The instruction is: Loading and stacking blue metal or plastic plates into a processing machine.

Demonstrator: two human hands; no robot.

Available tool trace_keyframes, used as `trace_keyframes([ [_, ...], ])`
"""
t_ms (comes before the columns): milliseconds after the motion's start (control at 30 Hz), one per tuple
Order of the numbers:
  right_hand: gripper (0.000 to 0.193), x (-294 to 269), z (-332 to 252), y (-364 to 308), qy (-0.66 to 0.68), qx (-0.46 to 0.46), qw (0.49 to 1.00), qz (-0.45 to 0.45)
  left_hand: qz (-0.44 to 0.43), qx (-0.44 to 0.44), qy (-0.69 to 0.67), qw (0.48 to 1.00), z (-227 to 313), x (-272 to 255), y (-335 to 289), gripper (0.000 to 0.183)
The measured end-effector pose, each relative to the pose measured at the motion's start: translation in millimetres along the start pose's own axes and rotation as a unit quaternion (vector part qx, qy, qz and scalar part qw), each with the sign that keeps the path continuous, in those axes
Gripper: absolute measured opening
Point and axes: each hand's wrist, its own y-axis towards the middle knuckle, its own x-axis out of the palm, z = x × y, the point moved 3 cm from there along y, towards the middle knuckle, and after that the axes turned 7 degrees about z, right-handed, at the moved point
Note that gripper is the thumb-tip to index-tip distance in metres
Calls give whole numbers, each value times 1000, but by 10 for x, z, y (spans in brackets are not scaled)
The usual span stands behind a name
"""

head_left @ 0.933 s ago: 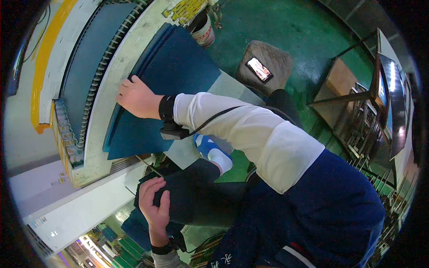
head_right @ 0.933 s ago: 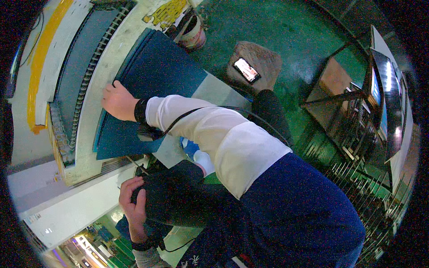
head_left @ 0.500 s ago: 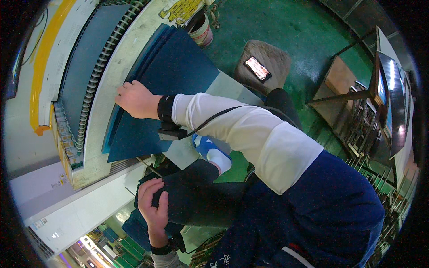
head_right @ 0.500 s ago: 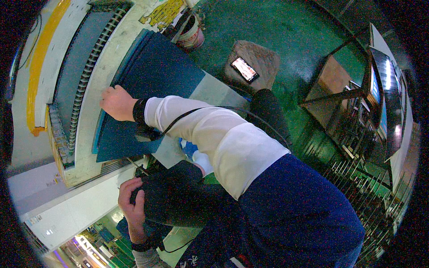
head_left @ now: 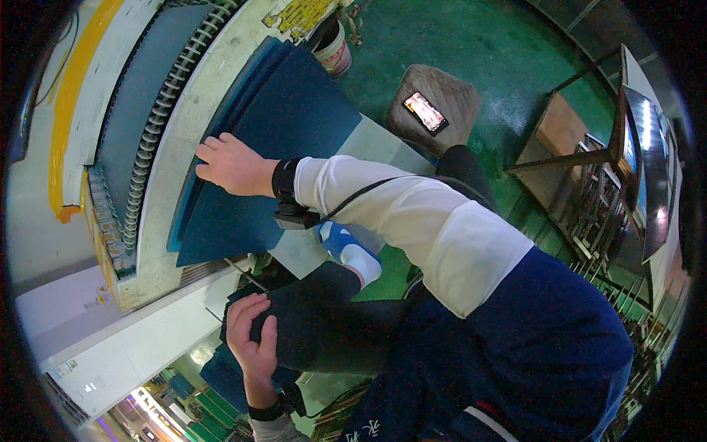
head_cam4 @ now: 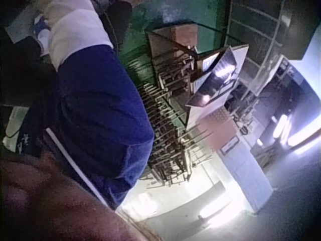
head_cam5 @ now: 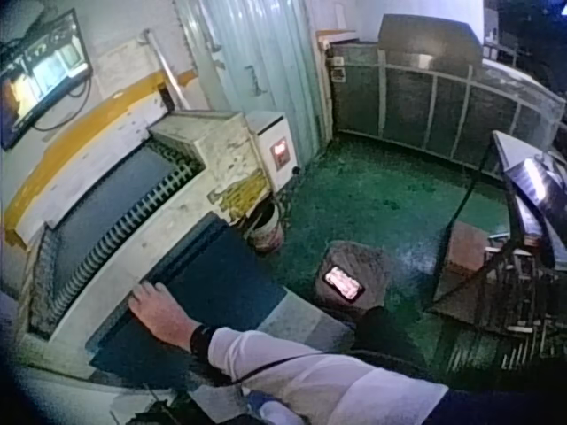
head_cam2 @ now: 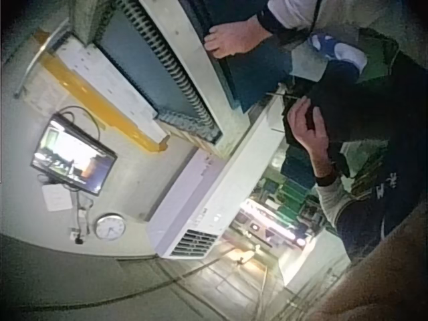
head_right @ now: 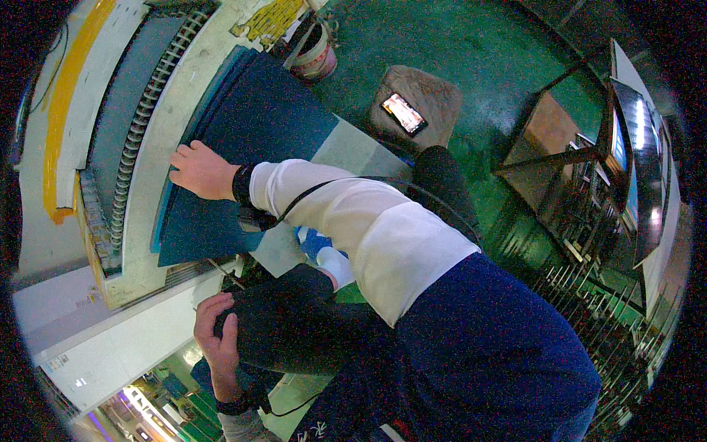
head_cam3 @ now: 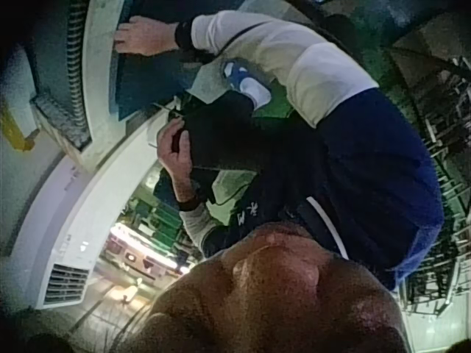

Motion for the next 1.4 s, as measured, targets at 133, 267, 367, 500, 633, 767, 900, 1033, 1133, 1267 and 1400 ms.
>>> trace_keyframes([
  [133, 11, -5, 22, -14, 3, -11, 1000, 17, -2, 6, 2, 1000, -7, 11, 16, 25],
  [267, 7, 34, 53, 7, -8, -10, 999, 31, -2, 8, 2, 1000, 11, 7, 24, 25],
  [367, 7, 66, 35, 0, -25, -2, 1000, 11, -3, 6, 2, 1000, 8, 11, 23, 25],
  [500, 5, 89, 26, -9, -41, 10, 997, -67, -2, 8, 4, 1000, 13, 12, 19, 25],
  [633, 7, 109, 38, 10, -46, 13, 994, -98, 0, 0, 4, 1000, 20, 13, 13, 25],
  [767, 8, 116, 43, 9, -41, 19, 993, -107, 1, 1, 2, 1000, 28, 11, 13, 24],
  [900, 8, 36, 16, -63, -39, 1, 997, -70, -6, 9, 8, 1000, 23, 16, 15, 23],
  [1033, 6, -5, 33, -86, -10, -13, 999, -43, 40, -167, -109, 979, -423, -115, 35, 29],
  [1133, 6, -43, -13, -118, -7, -18, 998, -54, 228, -191, -31, 954, -972, -334, 194, 38],
  [1267, 5, -107, -63, -171, -27, -26, 997, -66, 289, -39, 205, 934, -1321, -575, 403, 51],
  [1400, 5, -150, -85, -154, -35, -21, 997, -66, 218, 44, 208, 952, -1194, -232, 660, 61],
])
